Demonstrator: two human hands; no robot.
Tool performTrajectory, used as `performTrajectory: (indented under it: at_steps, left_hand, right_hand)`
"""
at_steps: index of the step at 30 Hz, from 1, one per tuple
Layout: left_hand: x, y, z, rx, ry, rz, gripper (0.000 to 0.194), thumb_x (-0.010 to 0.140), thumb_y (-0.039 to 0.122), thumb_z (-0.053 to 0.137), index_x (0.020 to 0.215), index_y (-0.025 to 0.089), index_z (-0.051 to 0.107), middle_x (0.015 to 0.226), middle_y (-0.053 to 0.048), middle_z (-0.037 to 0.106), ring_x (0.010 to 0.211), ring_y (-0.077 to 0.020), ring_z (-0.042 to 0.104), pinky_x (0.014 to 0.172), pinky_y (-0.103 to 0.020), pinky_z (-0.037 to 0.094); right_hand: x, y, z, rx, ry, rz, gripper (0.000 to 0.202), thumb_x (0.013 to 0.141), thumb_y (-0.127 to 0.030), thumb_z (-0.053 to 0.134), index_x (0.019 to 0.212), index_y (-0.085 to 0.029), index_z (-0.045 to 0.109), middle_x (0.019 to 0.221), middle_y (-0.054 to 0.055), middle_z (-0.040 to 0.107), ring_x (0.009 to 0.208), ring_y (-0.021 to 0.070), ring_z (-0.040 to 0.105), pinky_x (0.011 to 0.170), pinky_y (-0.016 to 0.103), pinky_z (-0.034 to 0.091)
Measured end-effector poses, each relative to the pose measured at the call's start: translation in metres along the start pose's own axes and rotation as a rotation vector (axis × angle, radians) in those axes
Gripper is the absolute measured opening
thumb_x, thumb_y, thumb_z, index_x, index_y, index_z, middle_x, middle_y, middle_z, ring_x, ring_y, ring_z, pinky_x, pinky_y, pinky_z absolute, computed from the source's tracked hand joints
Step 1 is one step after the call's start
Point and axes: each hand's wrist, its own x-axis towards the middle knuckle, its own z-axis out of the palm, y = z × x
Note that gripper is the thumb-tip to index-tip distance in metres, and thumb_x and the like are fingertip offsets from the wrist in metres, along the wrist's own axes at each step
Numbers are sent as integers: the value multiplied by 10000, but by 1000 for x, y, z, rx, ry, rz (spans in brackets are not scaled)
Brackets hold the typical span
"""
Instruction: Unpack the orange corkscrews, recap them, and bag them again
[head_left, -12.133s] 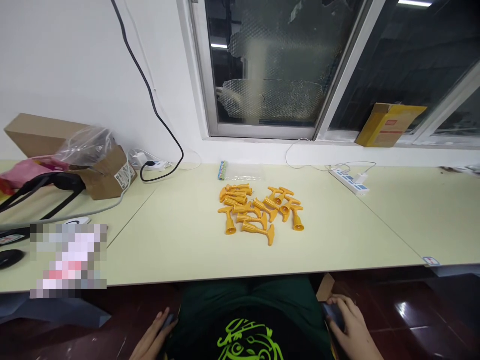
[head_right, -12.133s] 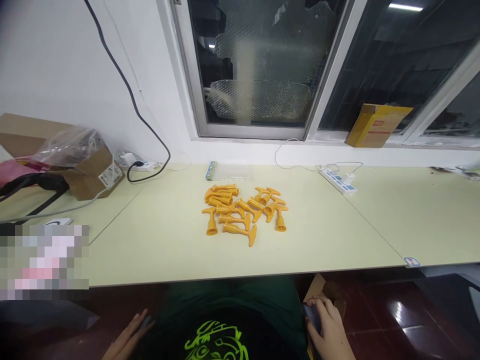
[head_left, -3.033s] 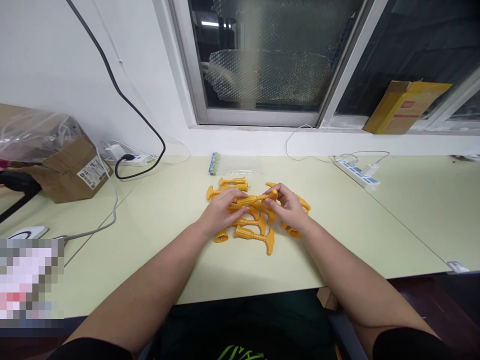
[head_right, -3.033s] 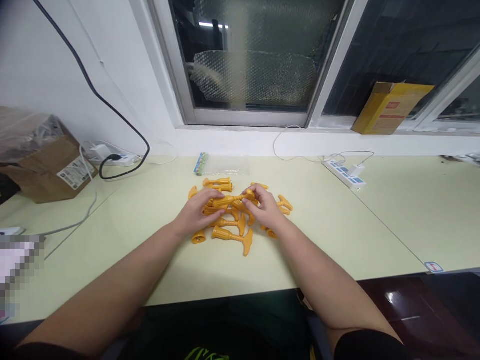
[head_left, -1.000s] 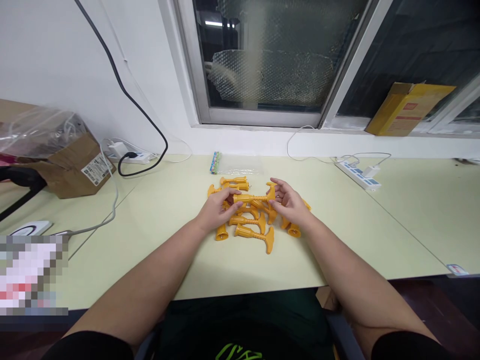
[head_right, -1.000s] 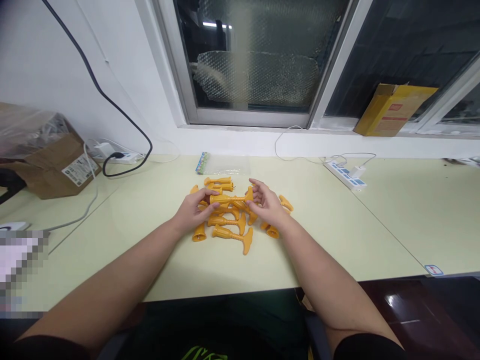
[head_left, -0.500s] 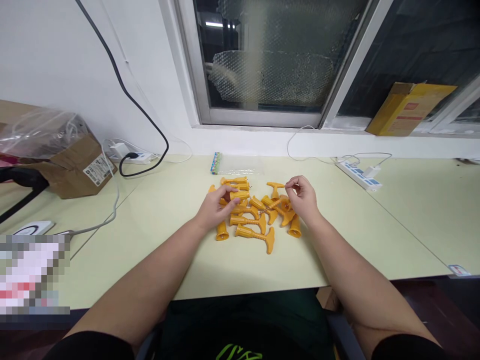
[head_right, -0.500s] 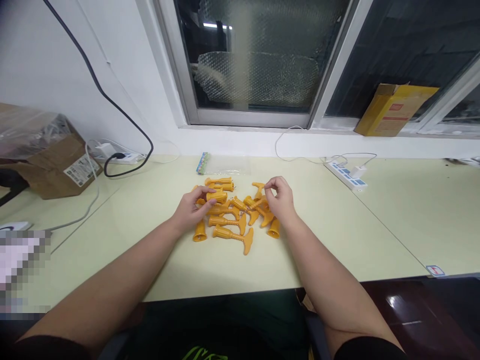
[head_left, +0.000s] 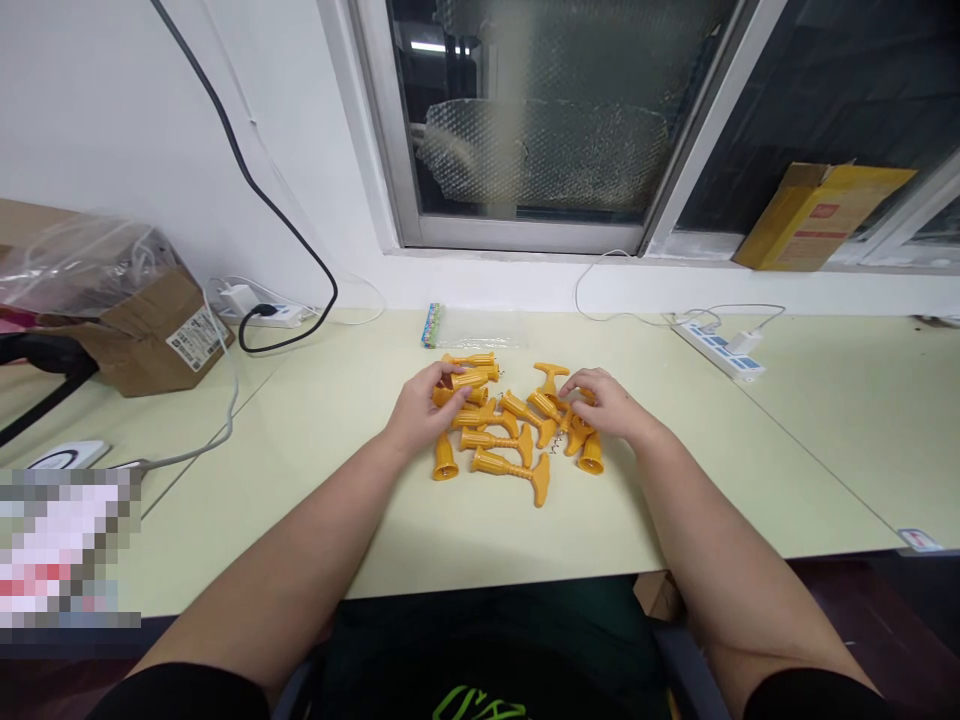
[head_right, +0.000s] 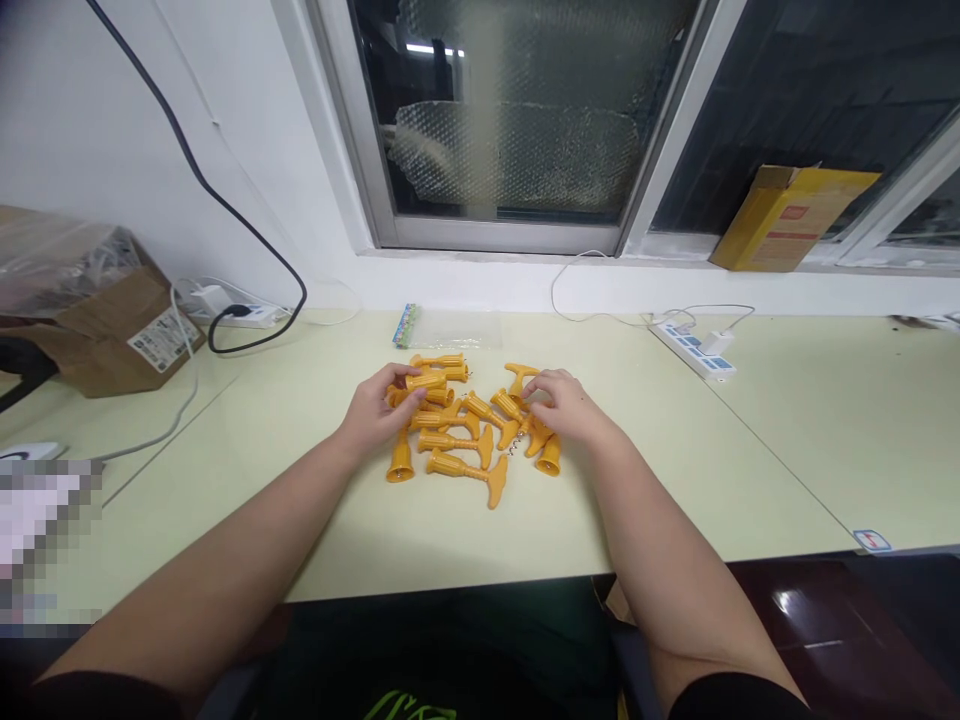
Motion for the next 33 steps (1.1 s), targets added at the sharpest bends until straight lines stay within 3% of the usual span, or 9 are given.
performTrajectory:
  at_steps: [4,8,15,18,25,29,33]
  left_hand:
    - [4,-9,-2,40,86,-30,280,890,368,673,1124,217,645,1038,-56,689,923,-215,640,876,-382,536]
    - [7,-17,-1,38,139,-49,244,859,317,684,1080,214,670,1061,-65,677,997,-237,639,868,-394,538]
    - [6,-16,1,18,136,-51,234,834,256,683,1066,224,697,1067,-64,650,1032,-235,633,901,-397,541]
    - [5,-14,2,17,129,-46,237,824,245,688,1060,226,690,1063,-61,642,1031,-237,632,925,-406,537]
    - [4,-15,1,15,108,-41,230,828,264,685,1055,232,677,1063,-58,643,1033,-240,631,915,-406,534]
    - [4,-14,1,7,112,-46,230,849,298,683,1066,226,666,1067,-56,669,1025,-238,638,905,-399,533]
    - [3,-11,1,-10,93,-91,261,862,360,698,1080,222,665,1077,-52,695,952,-225,644,888,-394,539]
  right_hand:
    - [0,7,-2,-106,-63,142,265,826,-215,586,993,-268,784,1087,67,731,1112,317,605,1015,470,448]
    - [-1,4,-3,-79,-138,217,236,869,-306,616,1030,-279,786,1046,59,742,1007,266,655,881,370,503]
    - [-2,-2,-3,4,-144,293,259,843,-333,657,1074,-251,740,933,46,731,816,214,670,724,313,518]
    - [-1,0,-2,76,-129,293,254,826,-318,666,1062,-246,725,1020,44,731,793,191,669,709,302,525]
    - [-3,-3,0,245,-28,290,276,786,-334,716,1044,-234,706,1000,32,708,711,160,622,617,281,514]
    - [-1,-10,-1,341,142,288,231,796,-364,711,980,-229,675,951,20,697,677,151,585,577,275,483]
    - [0,-13,-2,418,300,294,250,815,-435,722,948,-240,639,749,-17,613,567,138,493,508,274,419]
